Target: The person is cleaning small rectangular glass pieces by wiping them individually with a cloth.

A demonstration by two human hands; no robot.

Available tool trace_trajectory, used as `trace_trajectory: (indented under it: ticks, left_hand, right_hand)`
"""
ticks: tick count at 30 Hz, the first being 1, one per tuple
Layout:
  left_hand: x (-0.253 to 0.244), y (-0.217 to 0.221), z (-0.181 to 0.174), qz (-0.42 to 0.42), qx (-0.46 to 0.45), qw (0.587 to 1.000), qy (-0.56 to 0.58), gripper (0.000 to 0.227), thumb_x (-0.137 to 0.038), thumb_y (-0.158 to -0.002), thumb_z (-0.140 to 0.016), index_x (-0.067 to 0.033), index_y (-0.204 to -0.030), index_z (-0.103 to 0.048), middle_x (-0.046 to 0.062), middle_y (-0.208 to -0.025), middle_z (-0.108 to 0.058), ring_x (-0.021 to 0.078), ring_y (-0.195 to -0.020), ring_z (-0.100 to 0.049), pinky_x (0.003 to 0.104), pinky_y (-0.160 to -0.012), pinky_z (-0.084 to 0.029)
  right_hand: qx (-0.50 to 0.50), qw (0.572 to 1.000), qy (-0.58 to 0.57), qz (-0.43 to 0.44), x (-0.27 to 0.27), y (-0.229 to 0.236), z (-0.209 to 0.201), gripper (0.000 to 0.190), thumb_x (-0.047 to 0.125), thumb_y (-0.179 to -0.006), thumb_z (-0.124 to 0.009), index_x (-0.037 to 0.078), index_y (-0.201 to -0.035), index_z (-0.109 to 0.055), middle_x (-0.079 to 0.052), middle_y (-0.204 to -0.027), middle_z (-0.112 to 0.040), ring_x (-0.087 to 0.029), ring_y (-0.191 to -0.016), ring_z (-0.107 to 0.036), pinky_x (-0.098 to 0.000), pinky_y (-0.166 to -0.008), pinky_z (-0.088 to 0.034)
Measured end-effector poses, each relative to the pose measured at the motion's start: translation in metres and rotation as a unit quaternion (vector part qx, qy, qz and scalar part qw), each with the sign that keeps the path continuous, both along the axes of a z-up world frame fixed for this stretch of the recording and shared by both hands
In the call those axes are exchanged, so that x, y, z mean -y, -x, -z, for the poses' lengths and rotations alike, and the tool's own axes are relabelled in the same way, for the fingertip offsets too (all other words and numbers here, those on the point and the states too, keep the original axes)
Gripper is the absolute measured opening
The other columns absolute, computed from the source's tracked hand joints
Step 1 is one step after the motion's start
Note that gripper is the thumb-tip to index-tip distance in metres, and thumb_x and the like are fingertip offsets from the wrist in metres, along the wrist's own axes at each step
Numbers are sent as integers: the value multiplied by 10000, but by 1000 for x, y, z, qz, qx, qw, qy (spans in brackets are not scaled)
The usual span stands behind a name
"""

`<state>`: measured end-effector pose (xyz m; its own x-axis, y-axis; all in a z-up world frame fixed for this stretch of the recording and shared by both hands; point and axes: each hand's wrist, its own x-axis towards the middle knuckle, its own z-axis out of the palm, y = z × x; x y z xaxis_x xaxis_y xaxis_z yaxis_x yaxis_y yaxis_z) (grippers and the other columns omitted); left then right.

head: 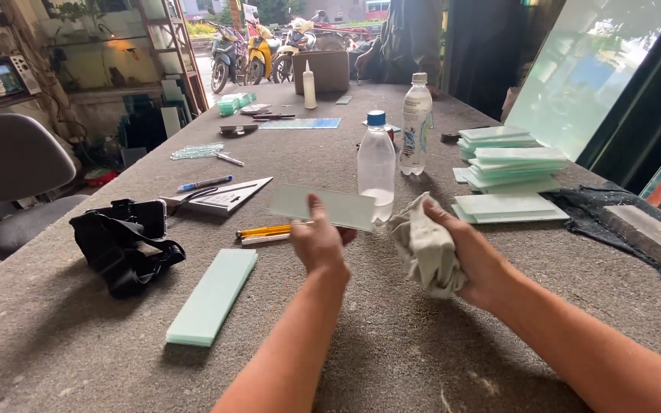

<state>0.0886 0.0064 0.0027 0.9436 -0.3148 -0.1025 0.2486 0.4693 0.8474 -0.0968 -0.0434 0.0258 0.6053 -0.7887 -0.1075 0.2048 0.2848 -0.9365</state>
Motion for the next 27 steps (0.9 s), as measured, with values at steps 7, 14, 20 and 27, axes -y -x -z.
trace_trajectory:
  ticks: [7, 14, 20, 27]
  left_hand:
    - [1, 70, -15, 147, 167, 975, -15, 407, -411, -1049, -775, -10, -1113, -796, 192, -797, -812, 241, -777, -827, 412, -778, -715]
    - [-13, 22, -1, -44, 297, 949, -93, 828, -641, -1001, -694, -18, -1527, -546, 218, -1347, -596, 311, -1193, -608, 513, -1041, -501]
    - [-13, 46, 0, -97, 666, 718, -178, 771, -281, -894, -904, 8, -1554, -630, 300, -1314, -715, 481, -1243, -681, 588, -1052, -574]
    - [0, 62, -3, 111, 716, 648, -237, 1094, -198, -856, -818, -106, -1791, -258, 301, -1287, -732, 483, -1137, -756, 609, -906, -621]
  right_hand:
    - [-40, 985, 107, 127, 23, -3, 19, 363, 215, -941, -937, 9, -1179, -755, -187, -875, -751, -309, -748, -789, -453, -678, -648]
    - [-79, 950, 235, 188, 55, 29, -4, 305, 333, -1034, -878, 56, -931, -802, -187, -699, -721, -287, -595, -744, -413, -625, -616]
    - [-138, 906, 358, 178, 80, 36, 2, 305, 335, -949, -930, 102, -797, -805, -145, -622, -692, -279, -601, -738, -410, -698, -587]
    - [-60, 932, 285, 213, 55, 25, -15, 341, 367, -1005, -879, 61, -1070, -745, -186, -814, -746, -294, -786, -783, -424, -780, -597]
